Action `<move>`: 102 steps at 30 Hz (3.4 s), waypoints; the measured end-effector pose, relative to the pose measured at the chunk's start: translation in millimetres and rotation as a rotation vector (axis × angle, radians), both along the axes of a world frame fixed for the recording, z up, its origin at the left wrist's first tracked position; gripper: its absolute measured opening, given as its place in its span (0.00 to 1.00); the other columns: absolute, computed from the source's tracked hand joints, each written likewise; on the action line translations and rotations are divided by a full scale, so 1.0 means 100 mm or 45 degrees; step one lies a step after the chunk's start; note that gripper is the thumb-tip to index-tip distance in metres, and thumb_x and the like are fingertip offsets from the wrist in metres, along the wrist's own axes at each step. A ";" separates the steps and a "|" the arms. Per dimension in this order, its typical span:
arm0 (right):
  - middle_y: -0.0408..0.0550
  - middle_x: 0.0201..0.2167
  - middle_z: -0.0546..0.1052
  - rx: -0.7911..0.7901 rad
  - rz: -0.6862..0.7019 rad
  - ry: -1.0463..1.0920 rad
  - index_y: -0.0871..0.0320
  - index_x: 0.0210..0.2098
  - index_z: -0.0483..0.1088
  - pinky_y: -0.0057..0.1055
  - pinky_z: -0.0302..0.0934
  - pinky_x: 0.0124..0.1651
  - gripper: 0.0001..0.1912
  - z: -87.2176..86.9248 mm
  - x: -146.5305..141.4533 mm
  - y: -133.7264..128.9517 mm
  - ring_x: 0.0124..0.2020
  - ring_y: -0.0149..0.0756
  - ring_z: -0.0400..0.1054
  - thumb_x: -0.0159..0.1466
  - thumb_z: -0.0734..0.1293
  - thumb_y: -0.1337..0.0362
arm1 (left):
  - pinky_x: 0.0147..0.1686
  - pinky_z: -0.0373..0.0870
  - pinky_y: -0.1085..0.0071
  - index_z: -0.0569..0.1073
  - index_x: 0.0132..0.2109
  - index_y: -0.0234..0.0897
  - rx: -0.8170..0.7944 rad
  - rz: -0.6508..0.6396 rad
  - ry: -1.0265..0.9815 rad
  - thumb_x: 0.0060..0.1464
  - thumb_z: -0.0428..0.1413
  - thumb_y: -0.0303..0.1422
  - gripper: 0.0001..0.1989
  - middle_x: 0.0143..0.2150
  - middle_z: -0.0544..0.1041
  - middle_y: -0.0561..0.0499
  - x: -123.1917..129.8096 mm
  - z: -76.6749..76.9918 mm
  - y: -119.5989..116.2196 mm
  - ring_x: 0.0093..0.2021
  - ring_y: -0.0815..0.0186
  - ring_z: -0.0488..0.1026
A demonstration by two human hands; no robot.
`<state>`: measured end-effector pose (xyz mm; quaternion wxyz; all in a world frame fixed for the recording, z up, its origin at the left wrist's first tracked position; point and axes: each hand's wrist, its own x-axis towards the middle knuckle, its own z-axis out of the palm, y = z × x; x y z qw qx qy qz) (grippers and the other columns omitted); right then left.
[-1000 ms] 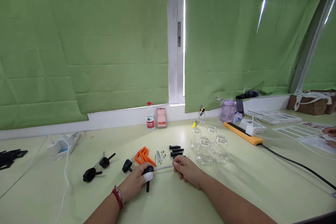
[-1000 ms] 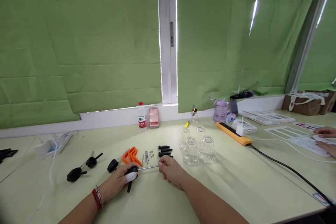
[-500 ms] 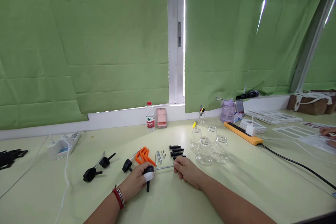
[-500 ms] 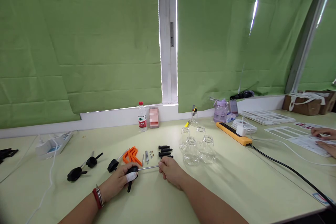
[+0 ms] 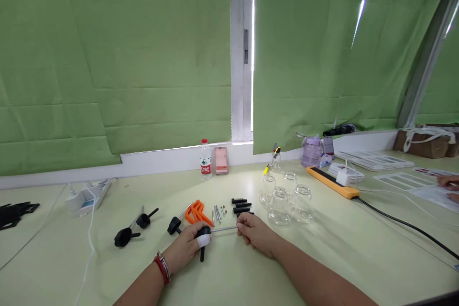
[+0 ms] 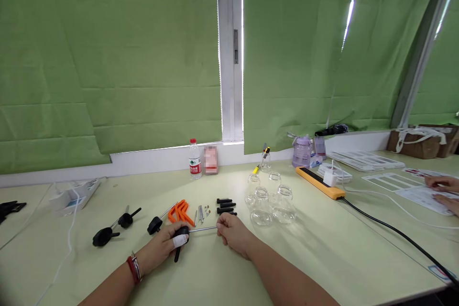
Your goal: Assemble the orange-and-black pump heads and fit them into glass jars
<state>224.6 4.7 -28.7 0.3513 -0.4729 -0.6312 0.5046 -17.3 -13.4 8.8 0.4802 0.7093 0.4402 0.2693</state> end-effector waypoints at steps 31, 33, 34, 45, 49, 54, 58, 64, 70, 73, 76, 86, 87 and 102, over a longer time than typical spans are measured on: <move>0.37 0.15 0.62 0.064 -0.033 -0.151 0.58 0.26 0.61 0.24 0.49 0.24 0.14 0.11 -0.04 -0.07 0.17 0.25 0.52 0.64 0.55 0.57 | 0.22 0.53 0.75 0.66 0.35 0.37 0.067 -0.024 0.035 0.53 0.51 0.42 0.12 0.25 0.57 0.58 -0.01 -0.05 0.02 0.22 0.72 0.54; 0.37 0.16 0.62 0.084 -0.040 -0.130 0.58 0.26 0.60 0.24 0.49 0.24 0.14 0.12 -0.05 -0.08 0.17 0.25 0.53 0.64 0.55 0.57 | 0.23 0.56 0.74 0.67 0.34 0.37 0.123 -0.005 0.062 0.53 0.51 0.42 0.12 0.25 0.59 0.57 -0.01 -0.06 0.01 0.23 0.71 0.56; 0.37 0.16 0.62 0.095 -0.049 -0.119 0.58 0.26 0.60 0.24 0.49 0.24 0.15 0.11 -0.05 -0.09 0.18 0.25 0.53 0.64 0.55 0.56 | 0.24 0.58 0.74 0.68 0.34 0.37 0.186 0.016 0.082 0.53 0.51 0.41 0.11 0.26 0.62 0.56 -0.02 -0.06 0.01 0.24 0.70 0.59; 0.40 0.26 0.67 0.057 -0.026 -0.068 0.58 0.29 0.60 0.22 0.48 0.23 0.14 0.04 -0.04 -0.05 0.20 0.23 0.56 0.62 0.57 0.54 | 0.52 0.55 0.55 0.73 0.36 0.36 0.946 1.247 0.738 0.53 0.47 0.41 0.15 0.50 0.69 0.41 -0.70 0.08 0.34 0.50 0.53 0.65; 0.41 0.27 0.67 0.056 -0.020 -0.070 0.58 0.29 0.61 0.23 0.49 0.24 0.14 0.02 -0.03 -0.04 0.20 0.23 0.56 0.62 0.57 0.53 | 0.52 0.50 0.50 0.75 0.37 0.38 0.672 1.248 1.048 0.53 0.46 0.40 0.16 0.55 0.66 0.40 -0.80 0.05 0.38 0.55 0.50 0.61; 0.40 0.26 0.66 0.069 -0.017 -0.088 0.58 0.29 0.61 0.24 0.50 0.25 0.14 0.03 -0.04 -0.04 0.20 0.24 0.55 0.62 0.57 0.54 | 0.54 0.43 0.45 0.75 0.38 0.39 0.512 1.166 1.188 0.49 0.47 0.36 0.15 0.57 0.66 0.40 -0.80 0.01 0.38 0.58 0.49 0.58; 0.40 0.26 0.66 0.063 -0.006 -0.087 0.58 0.29 0.61 0.24 0.50 0.25 0.14 0.04 -0.03 -0.05 0.21 0.24 0.56 0.62 0.57 0.53 | 0.54 0.41 0.42 0.76 0.35 0.40 0.520 1.117 1.242 0.47 0.47 0.33 0.13 0.55 0.68 0.42 -0.82 -0.03 0.39 0.59 0.47 0.56; 0.40 0.26 0.66 0.082 0.000 -0.082 0.58 0.28 0.61 0.24 0.52 0.27 0.15 0.03 -0.03 -0.05 0.21 0.24 0.56 0.61 0.58 0.53 | 0.54 0.41 0.40 0.76 0.32 0.38 0.560 1.109 1.232 0.54 0.42 0.38 0.18 0.51 0.70 0.40 -0.83 -0.03 0.40 0.56 0.49 0.60; 0.40 0.25 0.66 0.082 -0.002 -0.097 0.58 0.28 0.62 0.24 0.52 0.26 0.15 0.04 -0.03 -0.04 0.21 0.25 0.56 0.60 0.58 0.52 | 0.52 0.42 0.38 0.75 0.30 0.39 0.584 1.116 1.164 0.59 0.35 0.38 0.25 0.50 0.72 0.41 -0.86 0.01 0.38 0.56 0.49 0.61; 0.40 0.25 0.66 0.083 -0.008 -0.100 0.58 0.28 0.62 0.24 0.51 0.26 0.14 0.04 -0.03 -0.05 0.21 0.25 0.56 0.61 0.58 0.53 | 0.52 0.42 0.37 0.75 0.34 0.39 0.609 1.130 1.138 0.60 0.35 0.36 0.23 0.53 0.70 0.40 -0.88 0.01 0.39 0.57 0.49 0.60; 0.40 0.25 0.66 0.054 -0.019 -0.110 0.58 0.28 0.62 0.24 0.49 0.24 0.14 0.05 -0.03 -0.06 0.21 0.25 0.56 0.61 0.58 0.53 | 0.53 0.45 0.39 0.74 0.40 0.36 0.645 1.200 1.119 0.60 0.35 0.33 0.22 0.57 0.66 0.38 -0.88 0.01 0.42 0.59 0.50 0.58; 0.39 0.24 0.65 0.029 -0.022 -0.087 0.58 0.28 0.61 0.24 0.50 0.24 0.13 0.06 -0.04 -0.05 0.20 0.24 0.56 0.60 0.60 0.54 | 0.61 0.49 0.60 0.69 0.49 0.35 1.332 0.957 0.622 0.59 0.40 0.31 0.18 0.57 0.65 0.43 -0.55 0.13 0.20 0.60 0.60 0.58; 0.39 0.24 0.64 0.026 -0.023 -0.086 0.58 0.28 0.61 0.24 0.50 0.24 0.13 0.06 -0.04 -0.05 0.20 0.25 0.56 0.60 0.60 0.54 | 0.60 0.53 0.62 0.70 0.48 0.36 1.352 0.825 0.543 0.58 0.41 0.30 0.17 0.56 0.67 0.43 -0.48 0.13 0.15 0.58 0.60 0.60; 0.38 0.22 0.63 0.109 -0.069 -0.185 0.57 0.32 0.63 0.25 0.51 0.23 0.05 -0.06 -0.06 0.08 0.18 0.26 0.56 0.59 0.60 0.62 | 0.39 0.68 0.68 0.70 0.21 0.38 0.820 -0.413 0.246 0.39 0.46 0.15 0.15 0.34 0.79 0.50 -0.02 0.04 -0.13 0.36 0.66 0.72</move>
